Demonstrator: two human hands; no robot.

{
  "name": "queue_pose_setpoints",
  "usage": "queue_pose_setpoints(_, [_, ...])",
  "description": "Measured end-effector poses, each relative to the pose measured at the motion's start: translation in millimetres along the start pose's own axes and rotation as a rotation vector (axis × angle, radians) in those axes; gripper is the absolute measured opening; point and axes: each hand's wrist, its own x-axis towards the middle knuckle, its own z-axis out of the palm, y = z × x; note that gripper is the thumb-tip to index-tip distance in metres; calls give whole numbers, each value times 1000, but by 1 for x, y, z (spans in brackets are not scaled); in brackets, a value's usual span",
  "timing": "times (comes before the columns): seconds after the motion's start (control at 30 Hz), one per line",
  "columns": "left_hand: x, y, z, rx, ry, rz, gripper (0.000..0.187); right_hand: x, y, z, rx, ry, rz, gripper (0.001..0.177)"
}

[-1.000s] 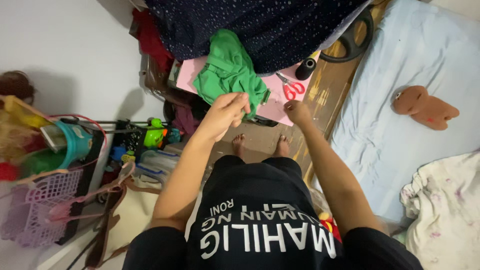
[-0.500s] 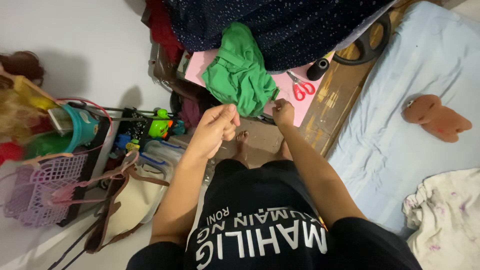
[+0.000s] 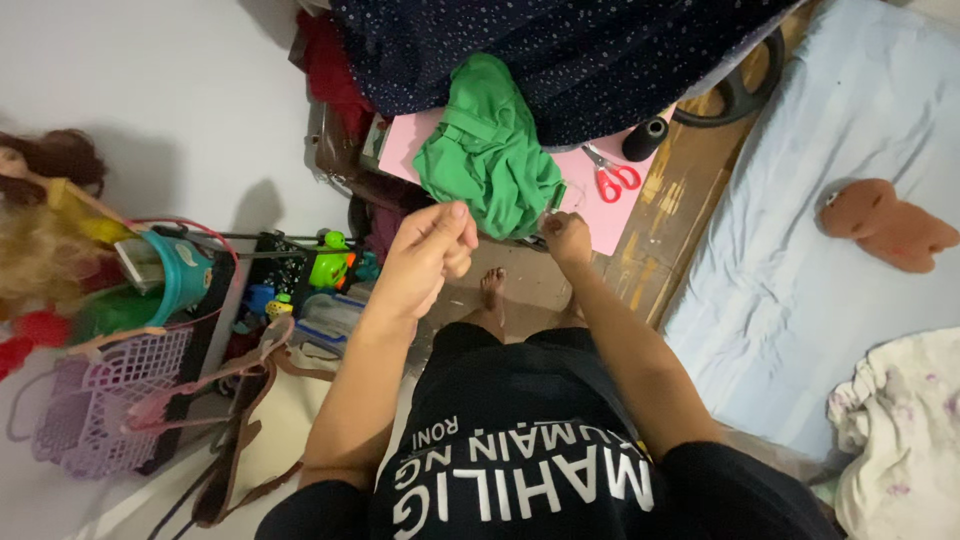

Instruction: The person threads a needle with green thread, ties a knot at the end, and uses scissors to trim the excess thread. They repeat the threading and trimming process multiple times while standing in a bedroom.

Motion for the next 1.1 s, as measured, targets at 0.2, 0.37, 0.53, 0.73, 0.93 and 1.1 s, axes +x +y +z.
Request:
queue_pose_setpoints(0.2, [14, 4, 1, 6, -25, 9, 39, -18, 5, -5, 134, 31, 179, 33])
queue_pose_setpoints(0.37, [15, 3, 2, 0, -43, 1, 40, -17, -9, 21, 639, -62, 680, 42])
queue_pose_setpoints(0.53, [8, 2, 1, -5, -27, 16, 39, -20, -24, 42, 647, 300, 751, 48])
queue_pose_setpoints(0.73, [3, -2, 0, 10, 4, 63, 38, -33, -58, -6, 2, 443, 225, 43])
queue_pose_setpoints(0.93, [22, -29, 10, 37, 44, 128, 37, -45, -137, -106, 667, 36, -113, 39])
queue_pose_setpoints(1.1, [46, -65, 30, 148, 116, 285, 34, -40, -190, -162, 915, -550, -341, 69])
